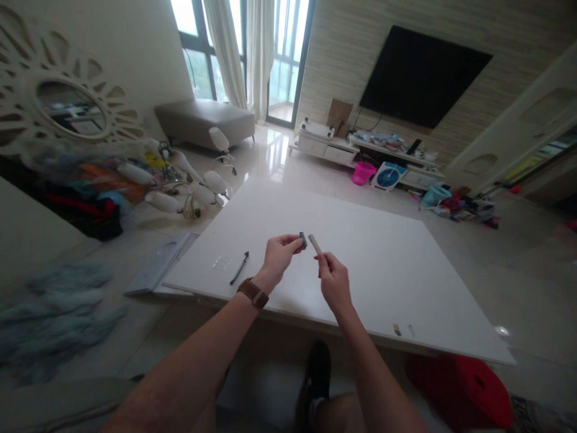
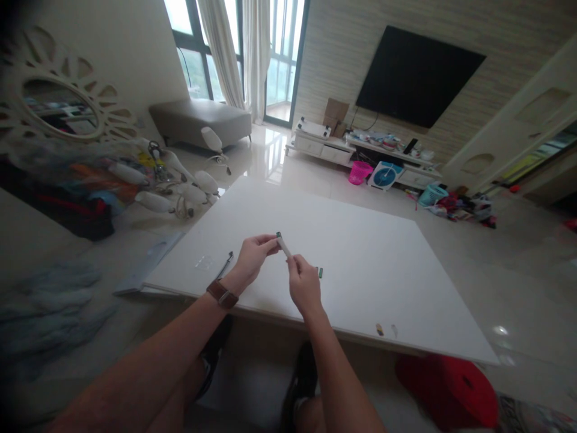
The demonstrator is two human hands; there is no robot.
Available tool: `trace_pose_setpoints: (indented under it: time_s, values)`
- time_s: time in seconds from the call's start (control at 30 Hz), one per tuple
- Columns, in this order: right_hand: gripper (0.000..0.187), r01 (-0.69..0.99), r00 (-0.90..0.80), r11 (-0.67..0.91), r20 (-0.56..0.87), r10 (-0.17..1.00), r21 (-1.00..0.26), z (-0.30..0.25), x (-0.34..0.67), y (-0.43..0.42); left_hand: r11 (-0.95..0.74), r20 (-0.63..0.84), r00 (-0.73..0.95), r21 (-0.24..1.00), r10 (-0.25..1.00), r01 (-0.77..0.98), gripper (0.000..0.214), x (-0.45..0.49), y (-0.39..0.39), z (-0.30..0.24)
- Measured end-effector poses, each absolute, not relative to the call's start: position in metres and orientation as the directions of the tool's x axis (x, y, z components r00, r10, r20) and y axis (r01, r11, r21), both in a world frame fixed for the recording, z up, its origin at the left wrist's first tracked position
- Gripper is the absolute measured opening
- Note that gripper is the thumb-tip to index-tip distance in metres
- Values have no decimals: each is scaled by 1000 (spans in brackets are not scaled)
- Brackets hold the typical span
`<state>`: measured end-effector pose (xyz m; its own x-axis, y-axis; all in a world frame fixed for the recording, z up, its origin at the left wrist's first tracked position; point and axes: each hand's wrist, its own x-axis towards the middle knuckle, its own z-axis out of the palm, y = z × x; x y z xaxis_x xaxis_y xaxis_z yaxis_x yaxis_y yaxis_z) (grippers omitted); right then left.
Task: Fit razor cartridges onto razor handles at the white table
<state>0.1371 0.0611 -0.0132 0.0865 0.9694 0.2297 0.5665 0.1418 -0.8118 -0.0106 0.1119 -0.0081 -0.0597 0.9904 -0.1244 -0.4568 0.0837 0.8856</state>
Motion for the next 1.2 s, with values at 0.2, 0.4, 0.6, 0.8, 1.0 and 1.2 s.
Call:
trace_pose_setpoints:
  time_s: [0.2, 0.4, 0.6, 0.8, 1.0, 1.2]
  values:
    - [35, 651, 198, 80, 270, 942, -755, -11, 136, 62, 93, -146, -79, 881, 986, -464, 19, -10, 112, -9]
    - [34, 689, 56, 145, 252, 966, -710, -11, 135, 61, 92, -139, -58, 865, 989, -493, 20, -10, 112, -10]
    - [32, 697, 122, 126, 290, 949, -706, -12, 136, 62, 99, -141, -40, 844, 989, -527, 22, -10, 112, -11]
    - [31, 739, 201, 72, 322, 925, -669, -9, 139, 63, 121, -167, -27, 806, 986, -579, 25, -9, 111, -11]
    - [33, 646, 30, 215, 306, 952, -732, -8, 134, 59, 126, -147, 18, 775, 989, -619, 28, -8, 110, -10]
    - [35, 579, 104, 221, 341, 934, -785, -3, 135, 58, 115, -134, 13, 787, 991, -606, 31, -6, 110, -11]
